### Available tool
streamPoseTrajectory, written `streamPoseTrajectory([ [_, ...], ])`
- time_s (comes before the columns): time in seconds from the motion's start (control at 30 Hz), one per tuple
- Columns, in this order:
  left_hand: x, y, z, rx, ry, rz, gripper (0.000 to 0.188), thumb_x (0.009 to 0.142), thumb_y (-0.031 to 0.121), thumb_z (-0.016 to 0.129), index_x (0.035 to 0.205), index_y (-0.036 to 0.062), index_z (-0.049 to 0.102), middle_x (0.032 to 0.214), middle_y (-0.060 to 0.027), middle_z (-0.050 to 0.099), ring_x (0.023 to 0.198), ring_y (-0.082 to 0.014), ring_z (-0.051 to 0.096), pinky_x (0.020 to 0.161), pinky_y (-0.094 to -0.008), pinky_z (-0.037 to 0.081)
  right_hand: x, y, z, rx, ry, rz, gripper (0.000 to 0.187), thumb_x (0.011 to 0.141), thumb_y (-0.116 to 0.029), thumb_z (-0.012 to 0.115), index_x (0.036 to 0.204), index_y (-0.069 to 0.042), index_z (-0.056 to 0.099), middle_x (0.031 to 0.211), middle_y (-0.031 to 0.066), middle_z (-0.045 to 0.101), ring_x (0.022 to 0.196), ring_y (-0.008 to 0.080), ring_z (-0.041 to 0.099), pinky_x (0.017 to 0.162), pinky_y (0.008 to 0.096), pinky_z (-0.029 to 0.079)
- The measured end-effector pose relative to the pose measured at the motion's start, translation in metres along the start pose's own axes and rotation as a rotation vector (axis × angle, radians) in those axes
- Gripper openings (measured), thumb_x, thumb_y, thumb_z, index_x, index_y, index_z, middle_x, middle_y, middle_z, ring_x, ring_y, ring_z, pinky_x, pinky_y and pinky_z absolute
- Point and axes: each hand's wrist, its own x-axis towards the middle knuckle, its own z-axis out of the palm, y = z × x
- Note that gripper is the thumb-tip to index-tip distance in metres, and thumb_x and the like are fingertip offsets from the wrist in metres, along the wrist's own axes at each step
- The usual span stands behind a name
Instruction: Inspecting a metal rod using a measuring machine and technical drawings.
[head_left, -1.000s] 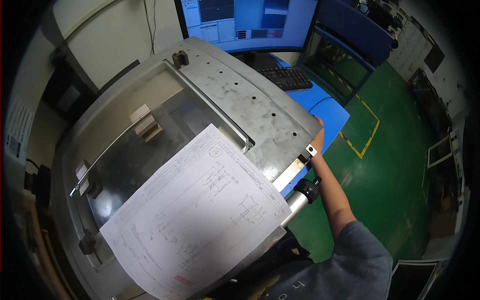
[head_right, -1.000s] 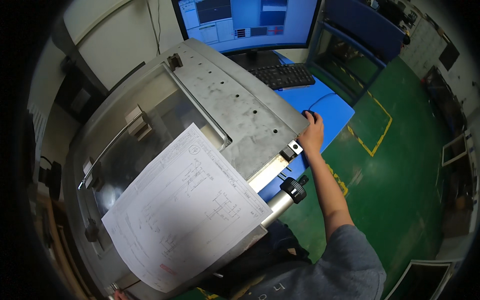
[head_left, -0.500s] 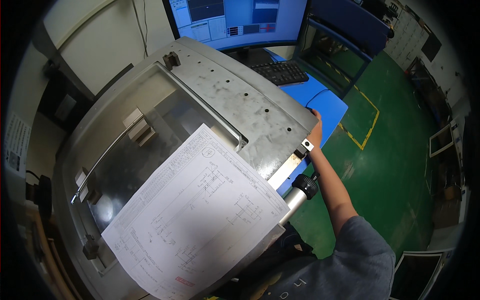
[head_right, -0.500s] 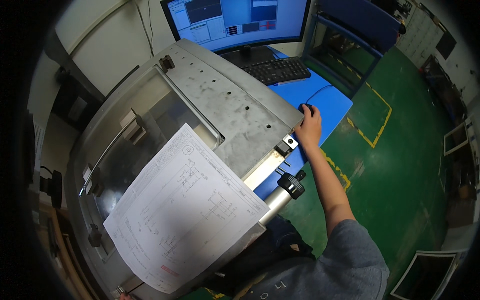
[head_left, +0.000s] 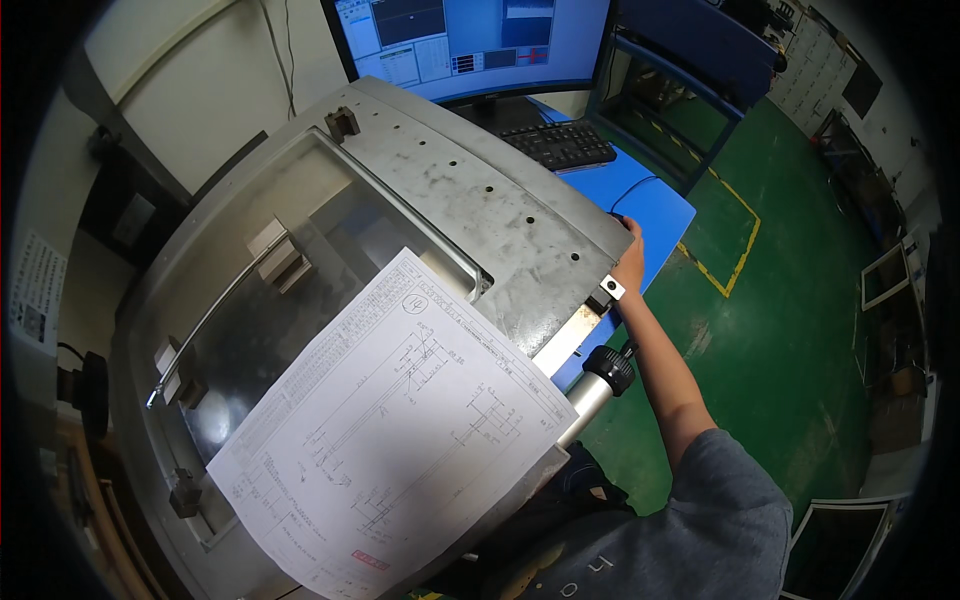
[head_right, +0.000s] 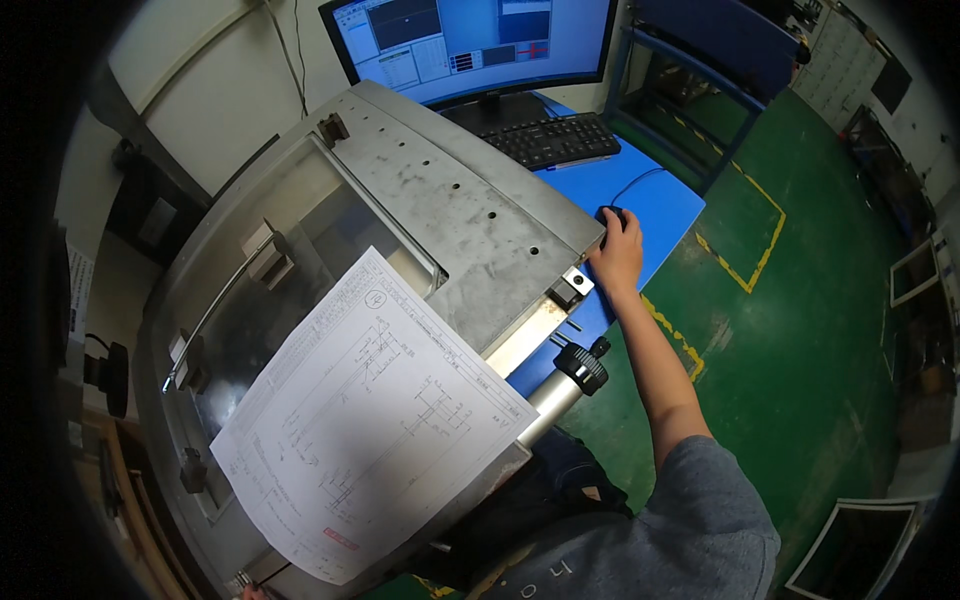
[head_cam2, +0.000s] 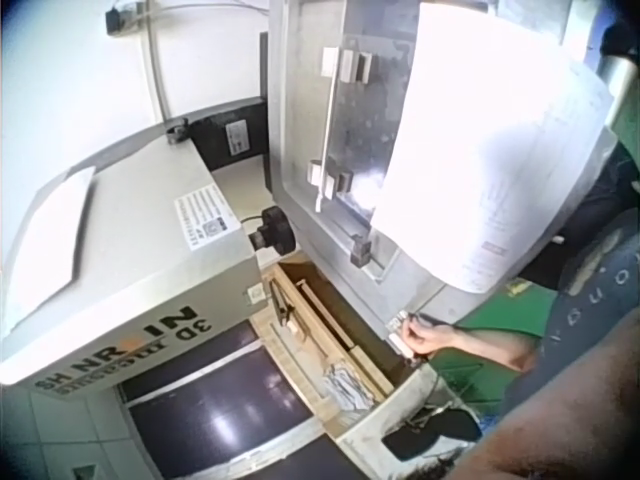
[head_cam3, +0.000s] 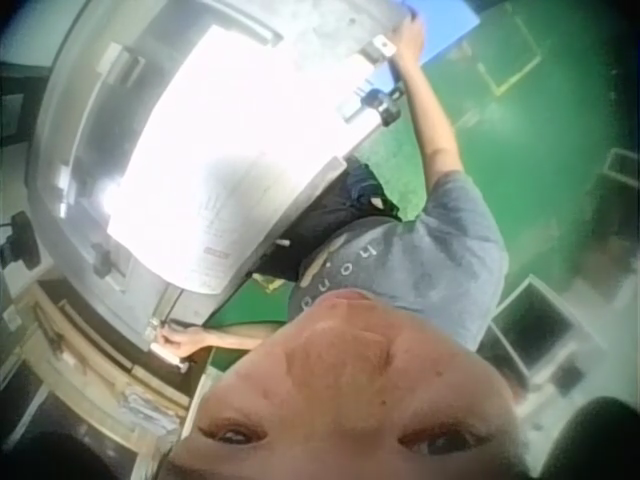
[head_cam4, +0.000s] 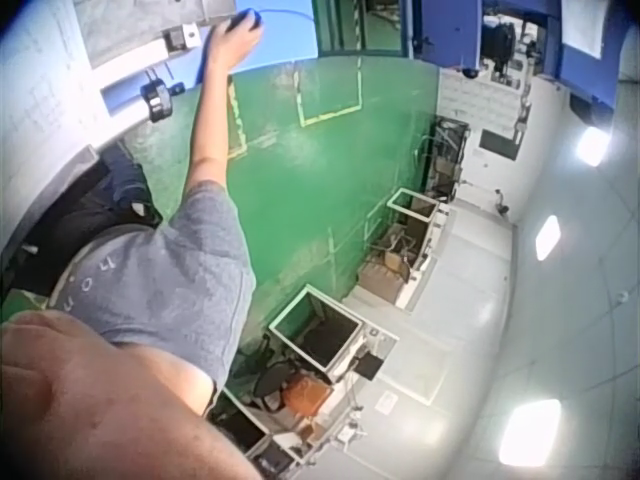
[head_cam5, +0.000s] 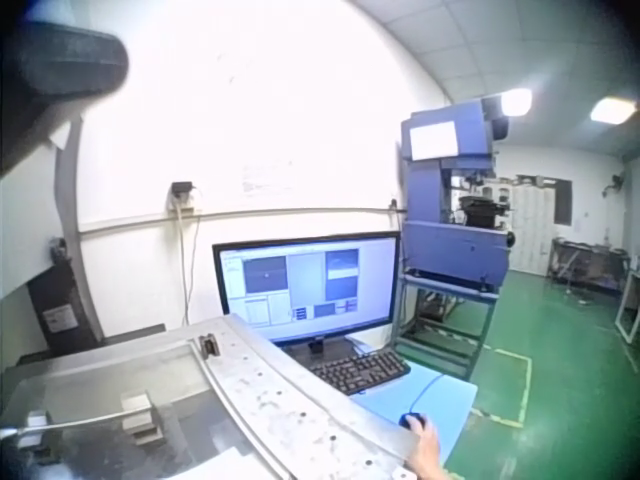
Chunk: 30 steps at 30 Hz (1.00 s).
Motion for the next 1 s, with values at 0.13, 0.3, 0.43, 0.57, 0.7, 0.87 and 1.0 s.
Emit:
streamPoseTrajectory([
  [0.13,0.000,-0.001,-0.001,0.017,-0.007,-0.007,0.016,0.074,0.009,0.049,0.072,-0.0065,0.053,0.066,-0.0123,0.052,0.057,-0.0185,0.049,0.052,-0.0271,0.043,0.000,0.001,0.000,-0.012,-0.004,0.009,0.040,0.062,-0.016,0.055,0.100,-0.008,0.046,0.107,0.0157,0.038,0.097,0.0303,0.038,0.079,0.0349,0.035],
  [0.3,0.000,0.003,0.001,0.015,-0.012,0.002,0.015,0.074,0.008,0.049,0.073,-0.0067,0.053,0.066,-0.0123,0.052,0.057,-0.0185,0.049,0.052,-0.0265,0.043,0.000,0.001,0.001,-0.015,0.001,0.003,0.040,0.062,-0.016,0.055,0.100,-0.008,0.047,0.107,0.0154,0.038,0.097,0.0301,0.038,0.079,0.0349,0.036],
  [0.43,0.000,0.000,-0.001,0.013,-0.012,0.010,0.016,0.075,0.008,0.048,0.073,-0.0069,0.053,0.066,-0.0124,0.052,0.057,-0.0185,0.049,0.052,-0.0267,0.043,0.000,0.001,0.001,-0.018,0.002,0.002,0.039,0.062,-0.017,0.055,0.100,-0.008,0.047,0.107,0.0156,0.038,0.097,0.0301,0.038,0.079,0.0349,0.036],
  [0.57,0.001,-0.002,-0.001,-0.002,-0.007,0.007,0.016,0.075,0.008,0.048,0.072,-0.0071,0.053,0.066,-0.0125,0.053,0.057,-0.0185,0.050,0.051,-0.0267,0.043,0.000,-0.001,0.001,-0.022,0.002,0.013,0.040,0.062,-0.017,0.055,0.100,-0.008,0.047,0.107,0.0157,0.038,0.097,0.0304,0.039,0.079,0.0350,0.035],
  [0.7,-0.001,0.000,0.001,0.009,-0.009,0.019,0.017,0.075,0.009,0.048,0.072,-0.0070,0.053,0.066,-0.0128,0.053,0.057,-0.0186,0.050,0.051,-0.0265,0.044,0.003,0.011,-0.002,-0.133,0.077,-0.095,0.040,0.062,-0.017,0.055,0.100,-0.007,0.047,0.107,0.0166,0.037,0.096,0.0309,0.039,0.078,0.0352,0.036],
  [0.87,-0.001,-0.004,-0.002,0.017,-0.007,0.036,0.017,0.076,0.009,0.048,0.074,-0.0071,0.053,0.067,-0.0133,0.053,0.057,-0.0188,0.051,0.051,-0.0269,0.045,-0.032,0.005,-0.044,0.621,-0.144,-0.072,0.030,0.073,-0.028,0.042,0.067,0.000,0.050,0.066,0.0108,0.049,0.062,0.0199,0.047,0.058,0.0263,0.037],
  [1.0,-0.002,-0.007,-0.005,0.008,-0.003,0.010,0.017,0.075,0.009,0.048,0.074,-0.0074,0.053,0.068,-0.0136,0.053,0.057,-0.0190,0.051,0.051,-0.0272,0.045,-0.068,-0.010,-0.092,0.882,-0.465,-0.144,0.049,0.074,-0.043,0.030,0.057,0.001,0.046,0.054,0.0068,0.045,0.051,0.0137,0.043,0.049,0.0219,0.032],
])
